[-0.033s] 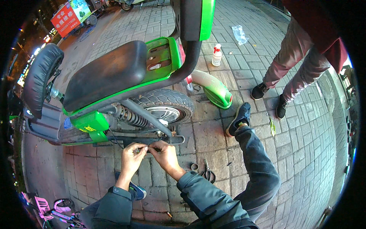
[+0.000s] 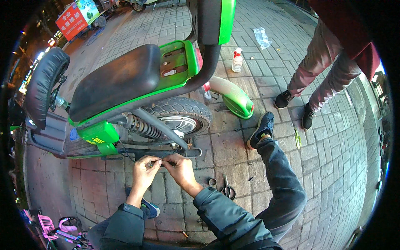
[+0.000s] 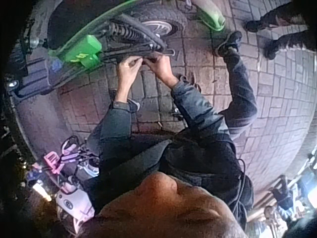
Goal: The person sits on the ground beside a green electric scooter and uses scissors to strip the insulation from wires near the rear wheel. They then twist the exposed wire ends together and wrap the connection with electrical tape.
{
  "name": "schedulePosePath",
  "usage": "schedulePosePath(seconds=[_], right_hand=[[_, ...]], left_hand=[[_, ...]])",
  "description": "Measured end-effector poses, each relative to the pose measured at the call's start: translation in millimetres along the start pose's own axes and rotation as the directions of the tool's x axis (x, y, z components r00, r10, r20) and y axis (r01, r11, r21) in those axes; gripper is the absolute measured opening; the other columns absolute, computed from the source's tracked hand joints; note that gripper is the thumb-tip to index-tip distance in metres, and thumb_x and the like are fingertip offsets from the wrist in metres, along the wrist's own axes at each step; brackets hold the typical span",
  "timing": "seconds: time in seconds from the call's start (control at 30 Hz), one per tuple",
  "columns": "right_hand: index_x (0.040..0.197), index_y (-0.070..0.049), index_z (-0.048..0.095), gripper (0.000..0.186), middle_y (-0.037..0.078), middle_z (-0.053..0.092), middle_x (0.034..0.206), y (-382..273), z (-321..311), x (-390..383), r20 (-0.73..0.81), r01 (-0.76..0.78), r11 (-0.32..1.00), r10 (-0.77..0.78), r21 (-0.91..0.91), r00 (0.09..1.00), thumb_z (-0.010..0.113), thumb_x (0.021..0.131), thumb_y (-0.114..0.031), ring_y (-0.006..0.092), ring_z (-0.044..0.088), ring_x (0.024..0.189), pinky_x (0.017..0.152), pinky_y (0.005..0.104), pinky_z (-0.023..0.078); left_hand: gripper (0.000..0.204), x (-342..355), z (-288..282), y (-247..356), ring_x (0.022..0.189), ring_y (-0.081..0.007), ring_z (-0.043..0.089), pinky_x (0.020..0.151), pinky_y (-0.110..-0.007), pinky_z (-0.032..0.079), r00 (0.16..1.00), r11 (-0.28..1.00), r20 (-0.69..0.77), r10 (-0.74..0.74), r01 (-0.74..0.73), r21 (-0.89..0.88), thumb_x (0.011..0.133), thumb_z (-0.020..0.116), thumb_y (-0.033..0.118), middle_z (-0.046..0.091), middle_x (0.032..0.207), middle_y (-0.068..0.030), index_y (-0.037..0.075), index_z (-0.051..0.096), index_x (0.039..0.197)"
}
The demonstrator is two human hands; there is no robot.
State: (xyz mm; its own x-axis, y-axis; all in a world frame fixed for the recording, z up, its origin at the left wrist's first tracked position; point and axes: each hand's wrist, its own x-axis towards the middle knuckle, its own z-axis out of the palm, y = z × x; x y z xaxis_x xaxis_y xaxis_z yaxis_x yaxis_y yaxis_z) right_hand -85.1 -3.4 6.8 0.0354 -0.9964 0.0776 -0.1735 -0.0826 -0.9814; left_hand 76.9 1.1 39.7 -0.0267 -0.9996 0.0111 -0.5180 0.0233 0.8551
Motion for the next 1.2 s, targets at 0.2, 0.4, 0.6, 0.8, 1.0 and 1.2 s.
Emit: schedulePosePath(seconds=[0.2,0.4,0.6,0.8,1.0,1.2], right_hand=[[0.091,0.001,0.072,0.010,0.008,0.072,0.087,0,-4,-6,-0.148,0.156,0.986,-0.163,-0.060,0.975,0.075,0.086,-0.007,0.0130,0.069,0.079,0.071,0.0280,0.056],[0.092,-0.001,0.071,0.016,0.005,0.069,0.082,4,-9,-13,0.138,-0.515,0.605,0.559,0.607,0.818,0.076,0.088,-0.015,0.0104,0.065,0.070,0.065,0.0262,0.052],[0.109,-0.010,0.070,0.037,0.007,0.066,0.088,-30,-47,-10,-0.005,0.315,0.801,-0.369,-0.509,0.929,0.078,0.074,-0.007,0.0273,0.060,0.079,0.070,0.0379,0.050],[0.113,-0.013,0.071,0.043,0.003,0.059,0.090,-68,-87,23,0.441,0.688,0.493,-0.532,-0.533,0.723,0.068,0.071,-0.005,0.0231,0.061,0.083,0.070,0.0335,0.054],[0.114,-0.013,0.069,0.039,0.002,0.056,0.098,-72,-75,65,0.824,0.945,0.160,-0.461,-0.286,0.328,0.061,0.076,-0.013,0.0188,0.061,0.093,0.078,0.0308,0.056],[0.098,-0.006,0.067,0.024,0.003,0.059,0.096,-72,-68,74,0.847,0.977,0.063,-0.489,-0.206,0.210,0.063,0.075,-0.014,0.0185,0.062,0.095,0.082,0.0302,0.055]], left_hand=[[0.012,3,4,3,0.070,-0.0092,0.066,0.061,-0.024,0.051,0.989,0.955,-0.004,-0.149,0.143,-0.260,0.091,0.071,0.009,0.070,0.082,-0.0044,-0.002,0.070,0.095],[0.014,4,16,5,0.067,-0.0081,0.064,0.062,-0.024,0.050,0.975,0.916,0.018,-0.220,0.213,-0.341,0.091,0.071,0.011,0.070,0.078,-0.0035,-0.002,0.070,0.094],[0.017,10,5,3,0.069,-0.0105,0.062,0.062,-0.027,0.048,0.988,0.989,0.129,-0.083,0.098,-0.112,0.087,0.073,0.016,0.070,0.083,-0.0066,0.001,0.071,0.095],[0.018,14,2,6,0.077,-0.0159,0.063,0.070,-0.030,0.049,0.980,0.987,0.199,0.012,0.020,-0.158,0.084,0.073,0.016,0.069,0.091,-0.0061,0.002,0.071,0.095],[0.021,19,-5,0,0.079,-0.0132,0.063,0.072,-0.030,0.050,0.952,0.982,0.306,0.022,0.036,-0.183,0.084,0.072,0.014,0.069,0.090,-0.0065,0.002,0.070,0.101],[0.020,18,-4,-9,0.079,-0.0102,0.058,0.073,-0.029,0.048,0.934,0.963,0.358,-0.010,0.105,-0.247,0.086,0.071,0.012,0.067,0.089,-0.0029,0.001,0.067,0.102]])
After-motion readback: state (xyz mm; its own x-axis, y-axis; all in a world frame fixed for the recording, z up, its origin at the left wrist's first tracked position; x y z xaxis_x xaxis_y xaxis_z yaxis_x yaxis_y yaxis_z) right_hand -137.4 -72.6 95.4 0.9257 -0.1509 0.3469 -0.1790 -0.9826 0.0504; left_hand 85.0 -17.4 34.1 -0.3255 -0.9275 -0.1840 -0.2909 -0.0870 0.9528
